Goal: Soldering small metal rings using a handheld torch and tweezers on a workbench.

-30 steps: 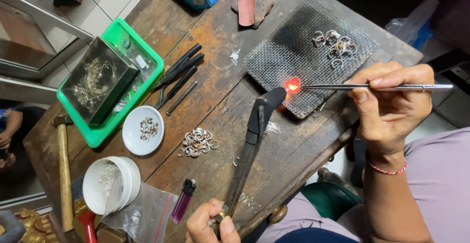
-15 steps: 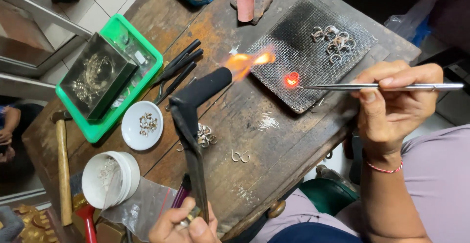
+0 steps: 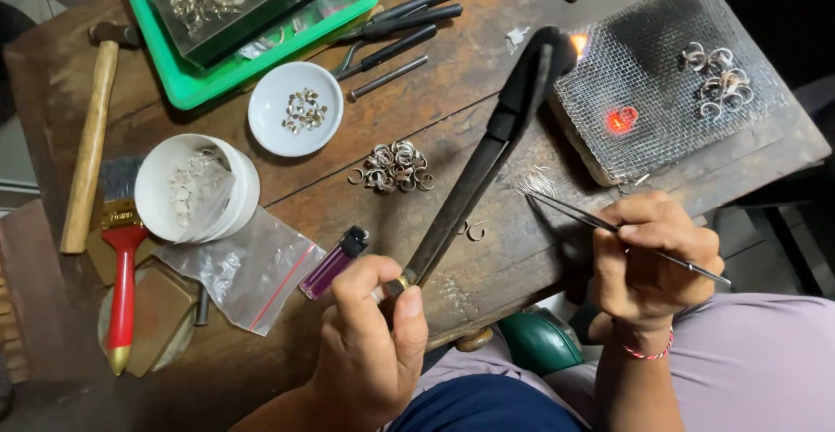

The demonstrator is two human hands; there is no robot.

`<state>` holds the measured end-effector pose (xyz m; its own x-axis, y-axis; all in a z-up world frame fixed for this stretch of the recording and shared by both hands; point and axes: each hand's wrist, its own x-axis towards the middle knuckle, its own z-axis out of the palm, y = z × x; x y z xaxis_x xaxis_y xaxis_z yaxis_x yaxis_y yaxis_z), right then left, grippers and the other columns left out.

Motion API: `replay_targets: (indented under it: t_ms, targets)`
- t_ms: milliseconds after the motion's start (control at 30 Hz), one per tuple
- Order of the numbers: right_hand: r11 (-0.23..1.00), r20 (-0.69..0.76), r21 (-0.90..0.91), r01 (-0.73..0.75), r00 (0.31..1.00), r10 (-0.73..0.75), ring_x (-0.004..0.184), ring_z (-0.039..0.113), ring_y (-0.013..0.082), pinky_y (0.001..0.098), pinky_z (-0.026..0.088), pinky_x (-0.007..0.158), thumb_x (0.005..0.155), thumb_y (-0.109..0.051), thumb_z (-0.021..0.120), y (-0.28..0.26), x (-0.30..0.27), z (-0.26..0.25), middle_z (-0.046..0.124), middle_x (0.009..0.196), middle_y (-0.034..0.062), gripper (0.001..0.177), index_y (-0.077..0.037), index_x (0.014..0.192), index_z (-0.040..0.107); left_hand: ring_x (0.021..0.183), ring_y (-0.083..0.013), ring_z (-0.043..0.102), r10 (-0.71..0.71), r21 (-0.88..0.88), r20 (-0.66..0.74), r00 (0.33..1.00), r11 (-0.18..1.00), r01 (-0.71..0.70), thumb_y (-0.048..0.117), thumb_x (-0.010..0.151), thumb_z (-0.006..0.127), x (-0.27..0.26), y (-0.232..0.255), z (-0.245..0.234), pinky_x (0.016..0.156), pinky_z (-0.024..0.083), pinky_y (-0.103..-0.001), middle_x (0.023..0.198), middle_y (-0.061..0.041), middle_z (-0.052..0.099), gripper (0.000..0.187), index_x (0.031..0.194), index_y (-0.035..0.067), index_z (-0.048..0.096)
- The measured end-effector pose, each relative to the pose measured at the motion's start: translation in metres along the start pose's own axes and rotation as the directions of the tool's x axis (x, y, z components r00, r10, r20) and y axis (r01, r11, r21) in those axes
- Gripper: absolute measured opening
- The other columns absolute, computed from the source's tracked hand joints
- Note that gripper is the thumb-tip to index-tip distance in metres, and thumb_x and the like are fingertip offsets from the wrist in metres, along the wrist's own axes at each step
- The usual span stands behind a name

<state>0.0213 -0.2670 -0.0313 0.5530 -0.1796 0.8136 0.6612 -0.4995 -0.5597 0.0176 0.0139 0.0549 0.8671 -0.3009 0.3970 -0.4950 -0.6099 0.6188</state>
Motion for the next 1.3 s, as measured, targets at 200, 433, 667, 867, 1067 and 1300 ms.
replay_targets:
  t_ms: [200, 433, 667, 867, 1067, 1300]
  targets:
    - [1.0, 0.005, 0.015, 0.021, 1.0, -0.021, 0.067, 0.059, 0.0301, 0.0377, 0.044, 0.065, 0.093, 0.005, 0.061, -0.002, 0.003, 0.0, 0.059, 0.082, 0.0248, 0.024, -0.003, 0.103, 0.042, 0.058, -0.0204, 0.066, -0.002, 0.047, 0.023, 1.0, 0.999, 0.001, 0.025, 0.101, 0.05, -0.004, -0.002, 0.001, 0.057, 0.053, -0.034, 0.098, -0.006, 0.065, 0.032, 0.12, -0.001, 0.052]
    - [1.0, -0.042, -0.024, 0.01, 0.999, -0.011, 0.063, 0.059, 0.0296, 0.0386, 0.044, 0.064, 0.088, 0.009, 0.062, 0.0, 0.003, 0.003, 0.059, 0.078, 0.0231, 0.024, -0.002, 0.096, 0.043, 0.058, -0.0214, 0.066, -0.009, -0.06, 0.049, 0.999, 0.998, 0.011, 0.021, 0.1, 0.051, -0.005, -0.005, 0.002, 0.056, 0.053, -0.035, 0.093, -0.009, 0.065, 0.029, 0.118, -0.002, 0.049]
    - [0.999, -0.155, 0.029, 0.031, 0.988, -0.027, 0.069, 0.058, 0.0281, 0.0344, 0.043, 0.068, 0.091, 0.006, 0.059, 0.002, -0.001, 0.001, 0.063, 0.089, 0.0246, 0.026, -0.008, 0.103, 0.041, 0.064, -0.0245, 0.065, 0.03, -0.027, 0.005, 1.0, 0.999, -0.03, 0.022, 0.099, 0.051, -0.002, -0.004, 0.002, 0.062, 0.054, -0.035, 0.093, -0.013, 0.065, 0.031, 0.115, -0.004, 0.051]
    - [0.95, -0.503, -0.309, -0.039, 0.854, -0.128, 0.073, 0.05, 0.0273, 0.0378, 0.037, 0.073, 0.101, -0.008, 0.066, -0.008, 0.047, 0.006, 0.043, 0.083, 0.0144, 0.027, -0.003, 0.101, 0.04, 0.065, -0.0259, 0.066, -0.363, 0.203, -0.115, 0.925, 0.903, 0.38, 0.045, 0.094, 0.05, -0.017, 0.016, 0.01, 0.066, 0.053, -0.035, 0.092, 0.007, 0.075, 0.031, 0.113, 0.025, 0.061]
    - [0.897, -0.389, -0.432, -0.096, 0.917, -0.09, 0.083, 0.054, 0.0326, 0.0432, 0.042, 0.082, 0.106, -0.009, 0.064, -0.001, 0.056, -0.004, 0.047, 0.097, 0.019, 0.024, 0.002, 0.105, 0.043, 0.056, -0.0189, 0.066, -0.243, 0.017, -0.238, 0.941, 0.967, 0.254, 0.039, 0.096, 0.049, -0.015, 0.005, 0.024, 0.054, 0.053, -0.028, 0.09, -0.001, 0.075, 0.03, 0.107, 0.012, 0.057]
    - [0.912, -0.376, -0.399, -0.096, 0.924, -0.067, 0.079, 0.056, 0.0332, 0.0438, 0.043, 0.082, 0.104, -0.006, 0.063, 0.001, 0.056, -0.001, 0.044, 0.096, 0.0173, 0.023, 0.002, 0.104, 0.042, 0.051, -0.0165, 0.063, -0.255, 0.003, -0.305, 0.917, 0.963, 0.269, 0.045, 0.094, 0.049, -0.018, 0.002, 0.033, 0.05, 0.05, -0.028, 0.084, 0.002, 0.074, 0.033, 0.105, 0.015, 0.059]
